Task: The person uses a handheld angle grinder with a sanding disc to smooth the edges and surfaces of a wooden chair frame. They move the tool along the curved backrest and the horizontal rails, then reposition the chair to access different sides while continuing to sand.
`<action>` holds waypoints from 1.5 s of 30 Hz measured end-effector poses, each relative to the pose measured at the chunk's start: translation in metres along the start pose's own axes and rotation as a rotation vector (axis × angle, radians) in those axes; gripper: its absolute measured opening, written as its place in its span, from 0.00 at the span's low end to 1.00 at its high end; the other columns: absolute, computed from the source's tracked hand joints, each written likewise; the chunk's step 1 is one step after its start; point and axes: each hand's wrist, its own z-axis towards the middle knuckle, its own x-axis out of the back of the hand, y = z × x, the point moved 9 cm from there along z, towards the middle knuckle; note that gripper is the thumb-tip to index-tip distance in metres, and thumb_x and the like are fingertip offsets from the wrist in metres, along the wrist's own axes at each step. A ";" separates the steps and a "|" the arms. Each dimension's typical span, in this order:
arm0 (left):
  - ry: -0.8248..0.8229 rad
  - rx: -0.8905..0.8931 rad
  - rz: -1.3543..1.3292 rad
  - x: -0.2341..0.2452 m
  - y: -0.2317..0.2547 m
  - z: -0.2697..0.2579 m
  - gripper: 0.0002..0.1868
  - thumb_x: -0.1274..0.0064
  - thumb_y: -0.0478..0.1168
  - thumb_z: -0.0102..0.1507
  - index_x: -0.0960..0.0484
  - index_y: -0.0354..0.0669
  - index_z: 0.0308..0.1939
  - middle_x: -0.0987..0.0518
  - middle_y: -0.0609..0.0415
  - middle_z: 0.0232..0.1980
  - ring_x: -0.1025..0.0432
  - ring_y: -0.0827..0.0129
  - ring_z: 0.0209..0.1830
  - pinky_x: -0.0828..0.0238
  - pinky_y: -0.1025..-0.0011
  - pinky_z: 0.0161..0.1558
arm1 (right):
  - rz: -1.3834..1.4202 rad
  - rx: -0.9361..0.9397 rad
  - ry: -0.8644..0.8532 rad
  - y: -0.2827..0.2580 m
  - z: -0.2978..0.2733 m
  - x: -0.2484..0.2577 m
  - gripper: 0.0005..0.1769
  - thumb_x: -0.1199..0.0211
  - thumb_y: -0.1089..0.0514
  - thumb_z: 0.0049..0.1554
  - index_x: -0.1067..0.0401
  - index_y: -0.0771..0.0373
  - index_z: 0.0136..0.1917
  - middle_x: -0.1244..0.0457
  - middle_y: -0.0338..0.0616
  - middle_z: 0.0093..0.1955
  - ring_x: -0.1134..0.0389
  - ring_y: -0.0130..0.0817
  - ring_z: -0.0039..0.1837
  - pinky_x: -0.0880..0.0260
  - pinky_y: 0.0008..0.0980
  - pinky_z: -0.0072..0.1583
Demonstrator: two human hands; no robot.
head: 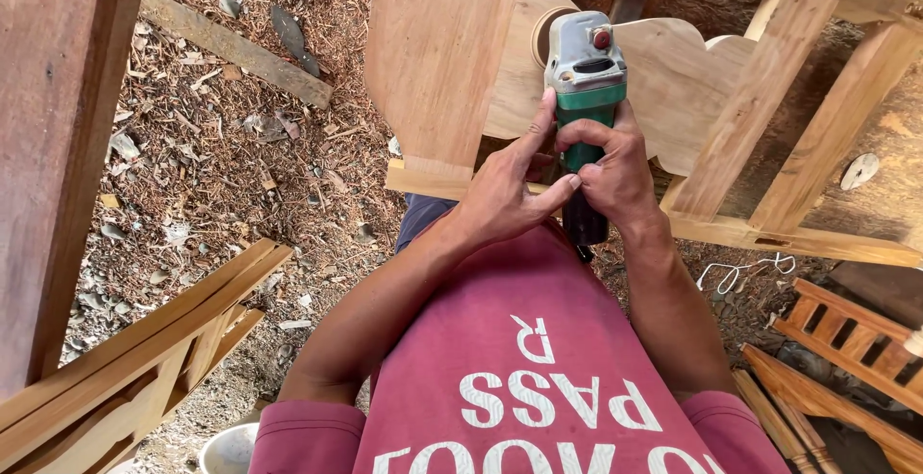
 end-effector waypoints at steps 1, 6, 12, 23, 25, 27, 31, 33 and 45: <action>-0.002 0.000 0.002 -0.001 -0.001 0.000 0.50 0.41 0.49 0.62 0.54 0.56 0.81 0.24 0.37 0.65 0.21 0.42 0.55 0.18 0.51 0.55 | 0.002 0.000 0.002 0.000 0.000 0.001 0.30 0.45 0.79 0.36 0.21 0.48 0.42 0.45 0.50 0.56 0.36 0.52 0.57 0.36 0.41 0.60; -0.019 -0.008 0.027 -0.010 -0.004 0.003 0.50 0.41 0.50 0.61 0.54 0.57 0.82 0.24 0.38 0.67 0.21 0.44 0.55 0.18 0.51 0.54 | 0.001 -0.013 0.009 0.002 -0.003 0.008 0.31 0.47 0.80 0.35 0.21 0.48 0.42 0.45 0.50 0.57 0.36 0.52 0.58 0.35 0.41 0.61; -0.029 0.006 -0.003 -0.019 0.003 0.006 0.50 0.41 0.49 0.61 0.53 0.55 0.81 0.25 0.36 0.67 0.21 0.43 0.55 0.18 0.53 0.54 | -0.006 -0.028 0.019 0.010 -0.009 0.017 0.31 0.47 0.79 0.36 0.21 0.48 0.42 0.45 0.51 0.57 0.36 0.53 0.58 0.36 0.42 0.61; -0.089 0.014 0.041 -0.043 0.003 0.010 0.51 0.41 0.50 0.61 0.55 0.55 0.82 0.25 0.39 0.68 0.21 0.45 0.55 0.19 0.53 0.54 | 0.010 -0.034 0.073 0.024 -0.023 0.034 0.30 0.45 0.79 0.36 0.21 0.47 0.42 0.46 0.50 0.55 0.36 0.52 0.58 0.36 0.40 0.62; -0.097 0.019 0.035 -0.048 0.002 0.010 0.50 0.41 0.50 0.61 0.54 0.55 0.82 0.25 0.38 0.67 0.21 0.44 0.55 0.18 0.54 0.53 | 0.009 -0.040 0.080 0.027 -0.027 0.037 0.30 0.45 0.79 0.36 0.21 0.47 0.42 0.46 0.50 0.55 0.36 0.52 0.58 0.36 0.40 0.62; -0.113 0.018 0.007 -0.054 0.002 0.011 0.50 0.41 0.49 0.62 0.55 0.53 0.82 0.26 0.36 0.68 0.21 0.42 0.55 0.18 0.55 0.53 | 0.003 -0.077 0.082 0.032 -0.030 0.040 0.30 0.44 0.78 0.37 0.21 0.46 0.42 0.45 0.49 0.56 0.36 0.51 0.57 0.36 0.39 0.63; -0.131 0.017 0.008 -0.062 0.003 0.013 0.51 0.41 0.49 0.62 0.55 0.52 0.82 0.26 0.35 0.68 0.22 0.42 0.56 0.18 0.55 0.53 | 0.010 -0.090 0.092 0.036 -0.035 0.047 0.30 0.44 0.78 0.37 0.21 0.46 0.42 0.45 0.49 0.55 0.36 0.50 0.57 0.36 0.39 0.62; -0.137 0.009 0.011 -0.066 0.005 0.014 0.50 0.41 0.49 0.62 0.55 0.52 0.81 0.26 0.34 0.68 0.22 0.41 0.56 0.18 0.54 0.53 | 0.022 -0.095 0.095 0.040 -0.036 0.050 0.30 0.44 0.79 0.36 0.21 0.47 0.42 0.45 0.49 0.55 0.36 0.50 0.57 0.36 0.39 0.62; -0.180 0.008 0.030 -0.088 0.014 0.018 0.50 0.41 0.48 0.62 0.55 0.51 0.81 0.26 0.34 0.68 0.21 0.42 0.55 0.17 0.54 0.54 | 0.009 -0.117 0.122 0.055 -0.049 0.067 0.30 0.44 0.79 0.38 0.21 0.46 0.43 0.45 0.52 0.56 0.36 0.55 0.59 0.37 0.42 0.63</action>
